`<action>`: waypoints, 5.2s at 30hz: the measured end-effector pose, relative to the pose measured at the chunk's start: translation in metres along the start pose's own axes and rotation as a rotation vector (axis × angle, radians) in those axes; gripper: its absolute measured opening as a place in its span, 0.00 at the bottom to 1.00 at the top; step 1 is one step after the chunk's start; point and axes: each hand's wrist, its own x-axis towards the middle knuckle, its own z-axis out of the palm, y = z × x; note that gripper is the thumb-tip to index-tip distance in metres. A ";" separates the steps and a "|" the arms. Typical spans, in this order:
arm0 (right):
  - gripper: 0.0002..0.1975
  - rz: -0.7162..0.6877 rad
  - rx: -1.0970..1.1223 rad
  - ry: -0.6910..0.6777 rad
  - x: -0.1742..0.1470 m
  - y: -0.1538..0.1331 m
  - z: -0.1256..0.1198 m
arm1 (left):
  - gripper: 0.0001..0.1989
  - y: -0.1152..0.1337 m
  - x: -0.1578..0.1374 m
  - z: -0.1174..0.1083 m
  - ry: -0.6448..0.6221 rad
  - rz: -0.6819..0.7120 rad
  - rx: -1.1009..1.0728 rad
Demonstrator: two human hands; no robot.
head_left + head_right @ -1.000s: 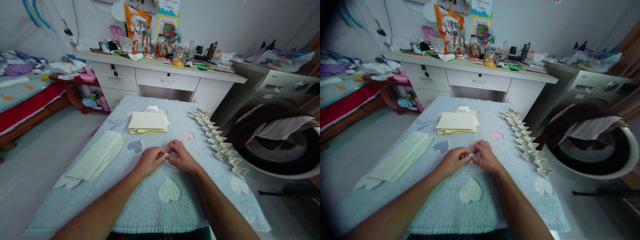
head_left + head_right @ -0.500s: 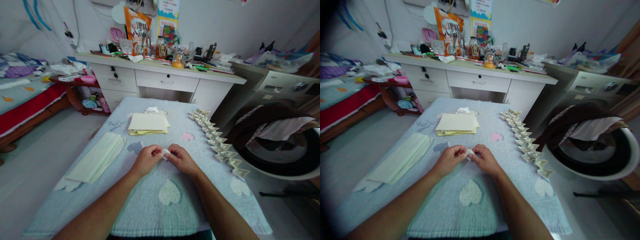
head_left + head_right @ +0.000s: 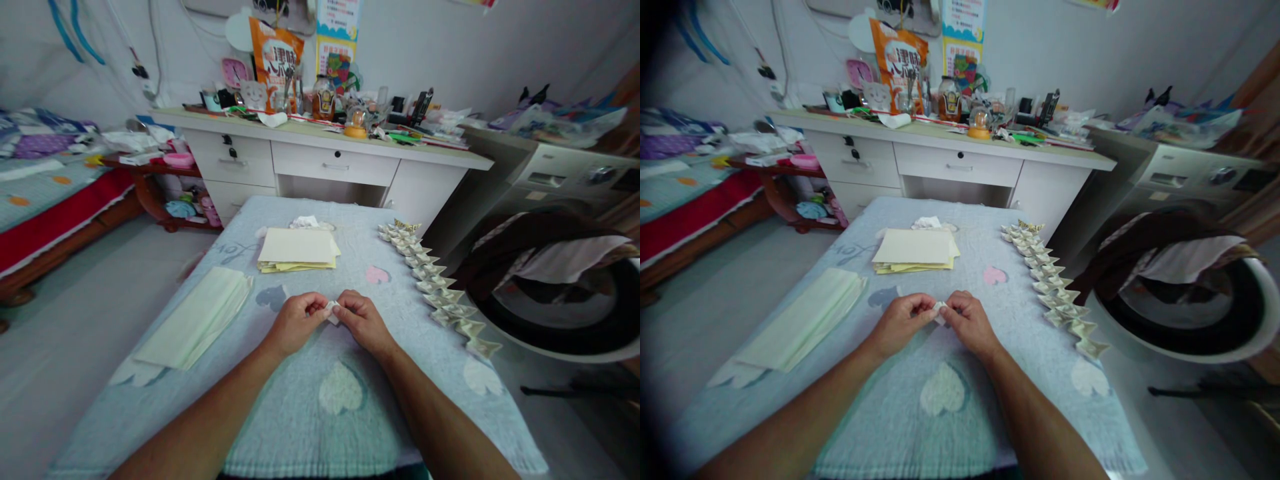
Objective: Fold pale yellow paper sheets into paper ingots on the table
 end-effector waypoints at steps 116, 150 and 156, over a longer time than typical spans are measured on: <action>0.07 -0.100 -0.088 0.215 -0.001 0.002 0.015 | 0.17 -0.005 -0.002 0.006 0.094 0.016 -0.212; 0.11 0.056 0.444 0.062 -0.001 0.008 0.006 | 0.07 -0.011 -0.001 0.000 0.148 0.087 -0.212; 0.10 0.047 0.451 0.060 -0.001 0.005 0.005 | 0.06 -0.010 -0.002 -0.001 0.157 0.158 -0.144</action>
